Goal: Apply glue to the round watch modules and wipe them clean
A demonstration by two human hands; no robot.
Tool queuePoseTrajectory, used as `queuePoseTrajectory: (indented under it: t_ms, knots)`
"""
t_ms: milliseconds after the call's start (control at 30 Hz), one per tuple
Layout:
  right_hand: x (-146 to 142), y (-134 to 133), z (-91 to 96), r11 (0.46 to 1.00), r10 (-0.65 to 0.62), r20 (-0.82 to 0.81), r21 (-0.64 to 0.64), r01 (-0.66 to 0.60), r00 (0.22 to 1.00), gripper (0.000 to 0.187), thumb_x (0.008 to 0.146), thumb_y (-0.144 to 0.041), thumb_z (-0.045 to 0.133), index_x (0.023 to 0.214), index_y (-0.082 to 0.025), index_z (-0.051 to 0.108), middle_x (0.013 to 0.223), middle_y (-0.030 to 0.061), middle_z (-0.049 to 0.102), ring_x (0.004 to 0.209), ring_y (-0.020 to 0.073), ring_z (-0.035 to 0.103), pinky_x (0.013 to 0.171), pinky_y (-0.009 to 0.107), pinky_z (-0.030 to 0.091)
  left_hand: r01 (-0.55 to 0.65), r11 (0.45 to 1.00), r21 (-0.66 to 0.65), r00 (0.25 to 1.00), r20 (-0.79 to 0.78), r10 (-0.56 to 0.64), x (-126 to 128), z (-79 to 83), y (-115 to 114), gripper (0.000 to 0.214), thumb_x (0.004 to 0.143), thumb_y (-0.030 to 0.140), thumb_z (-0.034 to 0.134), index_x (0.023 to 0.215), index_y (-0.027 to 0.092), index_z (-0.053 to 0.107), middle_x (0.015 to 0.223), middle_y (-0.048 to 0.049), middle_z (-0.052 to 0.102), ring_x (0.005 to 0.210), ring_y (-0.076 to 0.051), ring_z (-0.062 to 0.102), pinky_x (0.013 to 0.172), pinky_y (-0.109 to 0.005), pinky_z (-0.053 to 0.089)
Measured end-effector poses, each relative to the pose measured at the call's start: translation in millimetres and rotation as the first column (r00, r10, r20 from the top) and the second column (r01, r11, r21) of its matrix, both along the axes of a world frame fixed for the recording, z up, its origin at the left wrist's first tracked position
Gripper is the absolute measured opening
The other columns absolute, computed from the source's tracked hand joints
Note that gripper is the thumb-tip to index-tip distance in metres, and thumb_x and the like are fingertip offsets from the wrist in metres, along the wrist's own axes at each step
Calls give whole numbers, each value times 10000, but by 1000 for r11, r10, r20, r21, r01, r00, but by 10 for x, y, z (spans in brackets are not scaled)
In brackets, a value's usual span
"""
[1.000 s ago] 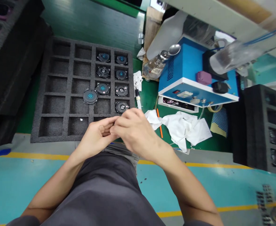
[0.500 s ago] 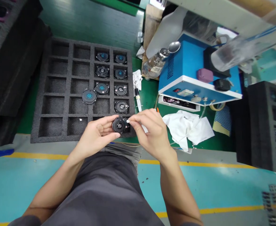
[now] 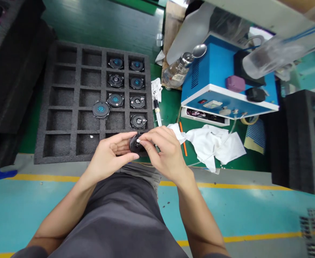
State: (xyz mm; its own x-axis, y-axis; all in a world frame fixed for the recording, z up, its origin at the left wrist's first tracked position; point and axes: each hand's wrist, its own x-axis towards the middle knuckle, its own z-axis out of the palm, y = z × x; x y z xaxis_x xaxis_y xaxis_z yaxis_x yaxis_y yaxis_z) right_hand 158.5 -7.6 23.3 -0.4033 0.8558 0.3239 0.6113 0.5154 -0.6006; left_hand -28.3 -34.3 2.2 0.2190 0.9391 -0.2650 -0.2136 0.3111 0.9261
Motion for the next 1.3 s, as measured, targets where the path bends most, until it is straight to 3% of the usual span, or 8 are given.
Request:
queuePoseTrajectory:
  t_ms: [567, 867, 1067, 1300]
  knots:
    - [-51, -47, -9, 999, -38, -44, -31, 36, 998, 88, 935, -180, 610, 913, -231, 678, 836, 29, 714, 779, 181, 643, 732, 348, 508, -48, 999, 2, 998, -41, 48, 13, -15, -28, 662, 628, 249, 931, 1252, 168, 727, 1079, -86, 803, 984, -272, 772, 957, -408, 624]
    - [-111, -120, -37, 989, -105, -178, -122, 84, 978, 86, 930, -161, 627, 908, -223, 682, 837, 7, 695, 766, 144, 628, 678, 287, 479, -67, 982, 179, 990, -114, 89, 51, -106, -57, 582, 655, 244, 918, 1192, 195, 702, 1133, -81, 776, 1001, -248, 756, 759, -286, 642]
    - [-119, -144, -36, 984, -121, -230, -158, 85, 966, 69, 925, -175, 643, 901, -224, 685, 837, 4, 698, 744, 137, 625, 655, 278, 471, -48, 954, 297, 983, -155, 98, 47, -143, -71, 550, 675, 302, 919, 1163, 235, 674, 1119, -44, 758, 1032, -220, 739, 829, -283, 630]
    - [-101, -130, 4, 987, -74, -228, -153, 40, 971, 59, 921, -175, 643, 897, -220, 673, 830, 7, 694, 750, 143, 624, 657, 288, 475, -49, 957, 287, 986, -139, 92, 27, -149, -65, 551, 660, 276, 925, 1141, 236, 659, 1109, -28, 728, 945, -191, 745, 798, -272, 632]
